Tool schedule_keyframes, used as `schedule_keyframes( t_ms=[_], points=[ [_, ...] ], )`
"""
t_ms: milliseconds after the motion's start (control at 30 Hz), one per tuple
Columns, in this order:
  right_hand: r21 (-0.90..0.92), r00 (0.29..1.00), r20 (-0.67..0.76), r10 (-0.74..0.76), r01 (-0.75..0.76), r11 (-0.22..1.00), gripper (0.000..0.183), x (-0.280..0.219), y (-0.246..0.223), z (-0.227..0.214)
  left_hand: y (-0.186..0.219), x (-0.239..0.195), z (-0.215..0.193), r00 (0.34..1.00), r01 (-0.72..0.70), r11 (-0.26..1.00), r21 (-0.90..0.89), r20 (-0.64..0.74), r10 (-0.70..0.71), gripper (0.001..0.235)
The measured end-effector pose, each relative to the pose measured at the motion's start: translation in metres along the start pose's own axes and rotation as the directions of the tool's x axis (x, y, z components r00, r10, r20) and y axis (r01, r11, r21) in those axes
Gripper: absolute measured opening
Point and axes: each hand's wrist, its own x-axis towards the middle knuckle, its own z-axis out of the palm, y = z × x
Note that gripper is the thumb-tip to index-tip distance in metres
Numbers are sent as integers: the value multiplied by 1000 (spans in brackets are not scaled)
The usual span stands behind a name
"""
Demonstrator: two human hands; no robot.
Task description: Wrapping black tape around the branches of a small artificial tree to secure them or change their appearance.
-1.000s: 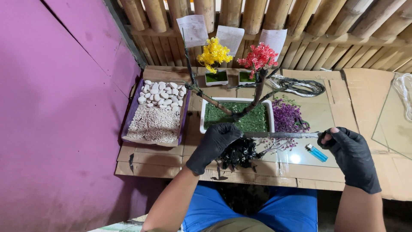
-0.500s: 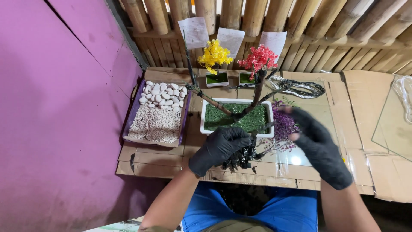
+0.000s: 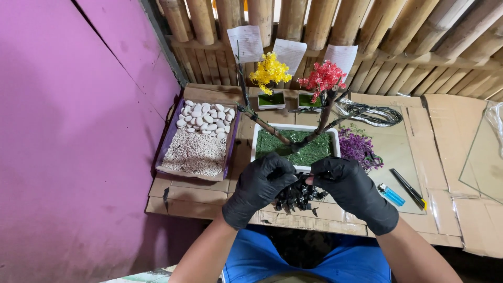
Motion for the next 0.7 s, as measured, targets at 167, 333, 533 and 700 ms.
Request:
schedule_keyframes(
  t_ms=[167,333,533,700],
  points=[
    [-25,989,128,-69,73,997,14,4,-41,5,34,13,-31,975,66,994,92,204,-84,49],
    [-30,981,169,-96,102,994,16,9,-38,8,35,14,-26,946,75,996,-47,319,-56,61],
    [-53,994,106,-40,46,998,10,7,-48,13,9,-1,8,958,285,917,-280,96,-269,36],
    [-101,994,111,-22,33,994,13,3,-47,13,-10,-2,0,974,204,968,-148,126,-186,14]
  ],
)
